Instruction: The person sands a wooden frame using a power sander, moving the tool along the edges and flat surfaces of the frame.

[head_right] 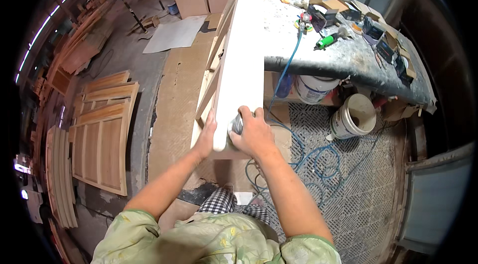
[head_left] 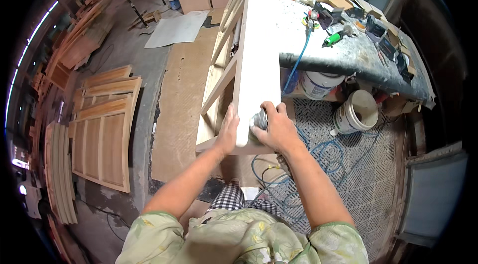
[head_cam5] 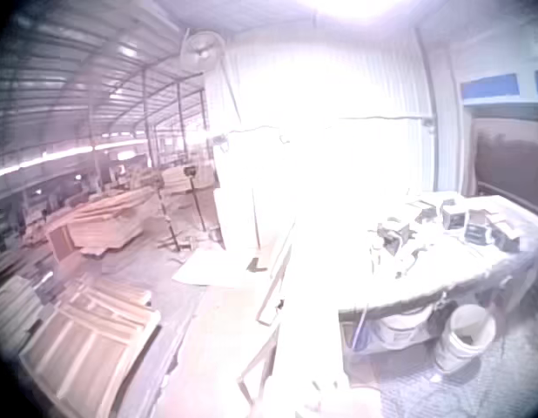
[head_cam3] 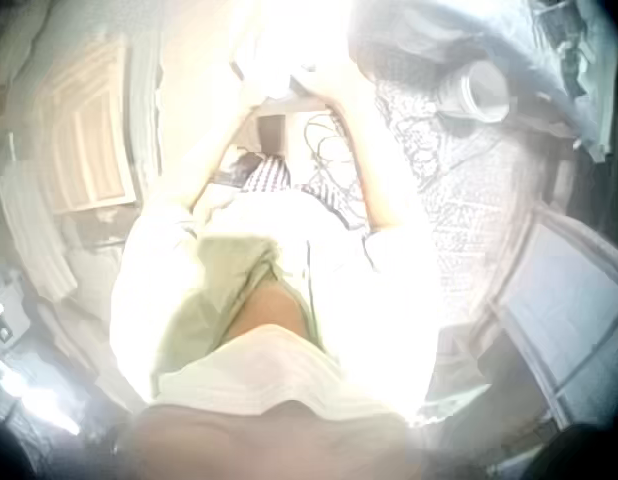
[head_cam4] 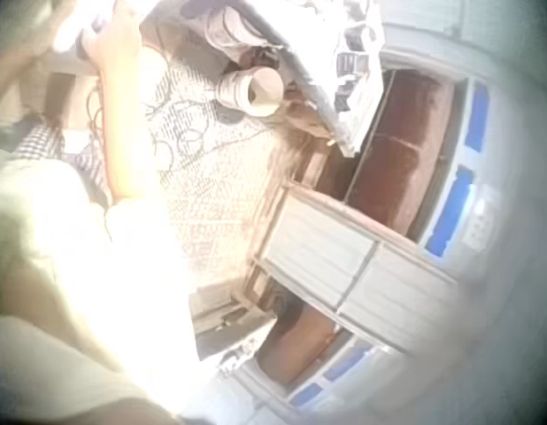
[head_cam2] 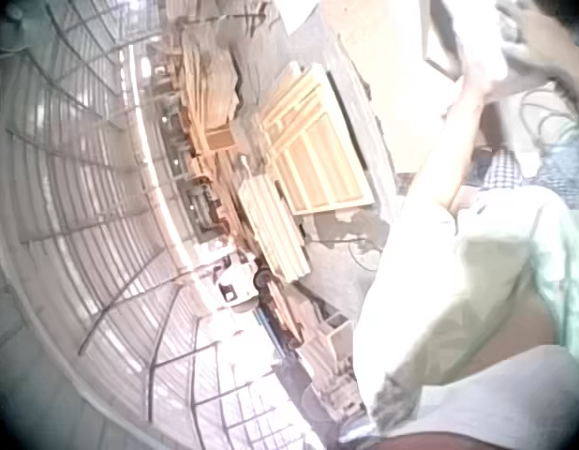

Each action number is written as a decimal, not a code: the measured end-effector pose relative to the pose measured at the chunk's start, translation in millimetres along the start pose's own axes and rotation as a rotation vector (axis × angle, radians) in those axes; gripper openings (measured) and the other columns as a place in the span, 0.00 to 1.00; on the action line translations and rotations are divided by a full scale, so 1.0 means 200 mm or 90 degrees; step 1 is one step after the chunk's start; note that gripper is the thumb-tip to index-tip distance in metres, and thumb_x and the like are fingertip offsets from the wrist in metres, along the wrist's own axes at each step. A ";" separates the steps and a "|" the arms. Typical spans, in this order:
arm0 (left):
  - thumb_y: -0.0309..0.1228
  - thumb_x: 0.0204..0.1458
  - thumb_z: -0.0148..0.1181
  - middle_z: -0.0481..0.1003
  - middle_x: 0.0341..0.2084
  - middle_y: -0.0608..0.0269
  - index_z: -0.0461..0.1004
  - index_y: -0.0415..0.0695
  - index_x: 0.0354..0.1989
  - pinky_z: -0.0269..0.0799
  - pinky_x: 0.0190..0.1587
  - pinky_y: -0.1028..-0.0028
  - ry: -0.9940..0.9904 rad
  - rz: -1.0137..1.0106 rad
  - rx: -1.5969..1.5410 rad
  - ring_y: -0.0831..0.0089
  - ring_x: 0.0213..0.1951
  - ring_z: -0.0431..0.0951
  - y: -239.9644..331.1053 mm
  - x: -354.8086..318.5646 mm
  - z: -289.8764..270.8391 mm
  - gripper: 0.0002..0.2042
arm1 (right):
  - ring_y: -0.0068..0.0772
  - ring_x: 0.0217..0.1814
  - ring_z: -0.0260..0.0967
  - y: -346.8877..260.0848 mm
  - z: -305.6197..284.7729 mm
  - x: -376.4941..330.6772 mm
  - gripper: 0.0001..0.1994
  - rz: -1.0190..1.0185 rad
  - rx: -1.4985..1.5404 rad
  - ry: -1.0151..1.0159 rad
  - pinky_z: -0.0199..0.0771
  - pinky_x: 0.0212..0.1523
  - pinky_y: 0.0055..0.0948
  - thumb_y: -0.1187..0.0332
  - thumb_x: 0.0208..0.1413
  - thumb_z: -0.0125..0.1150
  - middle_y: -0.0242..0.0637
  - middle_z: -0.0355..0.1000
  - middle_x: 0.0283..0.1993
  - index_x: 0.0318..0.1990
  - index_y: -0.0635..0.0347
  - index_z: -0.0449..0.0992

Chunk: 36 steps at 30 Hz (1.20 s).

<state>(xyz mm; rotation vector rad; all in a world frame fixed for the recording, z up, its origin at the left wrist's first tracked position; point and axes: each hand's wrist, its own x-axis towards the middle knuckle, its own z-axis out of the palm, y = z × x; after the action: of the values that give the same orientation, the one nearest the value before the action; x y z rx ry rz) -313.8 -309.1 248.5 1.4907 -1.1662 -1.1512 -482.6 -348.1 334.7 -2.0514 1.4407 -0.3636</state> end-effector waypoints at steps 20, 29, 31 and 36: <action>0.46 0.64 0.35 0.50 0.66 0.44 0.37 0.29 0.68 0.47 0.67 0.71 -0.148 0.083 -0.035 0.61 0.67 0.52 0.05 0.16 -0.02 0.35 | 0.51 0.41 0.68 0.03 0.99 -0.46 0.29 0.035 0.077 0.531 0.75 0.30 0.42 0.60 0.37 0.74 0.46 0.59 0.49 0.49 0.45 0.68; 0.46 0.63 0.36 0.46 0.67 0.39 0.36 0.30 0.68 0.42 0.68 0.66 -0.010 0.026 0.046 0.54 0.68 0.46 -0.12 0.15 0.02 0.35 | 0.54 0.49 0.62 -0.01 0.66 -0.57 0.31 -0.003 0.078 0.550 0.70 0.45 0.46 0.64 0.37 0.73 0.50 0.60 0.49 0.51 0.54 0.64; 0.47 0.63 0.36 0.45 0.67 0.37 0.37 0.30 0.68 0.40 0.69 0.65 0.023 0.025 0.103 0.51 0.68 0.45 -0.11 0.17 0.03 0.36 | 0.54 0.48 0.64 -0.06 0.47 -0.45 0.30 0.059 0.091 0.409 0.70 0.46 0.46 0.64 0.39 0.71 0.49 0.60 0.49 0.52 0.54 0.65; 0.47 0.63 0.35 0.45 0.67 0.37 0.38 0.30 0.68 0.40 0.69 0.64 0.015 0.039 0.102 0.50 0.68 0.45 -0.13 0.21 0.02 0.35 | 0.56 0.46 0.67 -0.07 0.17 -0.20 0.28 0.106 0.067 0.202 0.72 0.45 0.47 0.63 0.42 0.68 0.49 0.59 0.49 0.53 0.52 0.65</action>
<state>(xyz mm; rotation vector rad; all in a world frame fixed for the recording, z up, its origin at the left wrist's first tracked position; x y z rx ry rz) -307.9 -346.3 216.9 1.5726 -1.3040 -1.0167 -468.3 -297.7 322.3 -1.8329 1.7250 -0.7038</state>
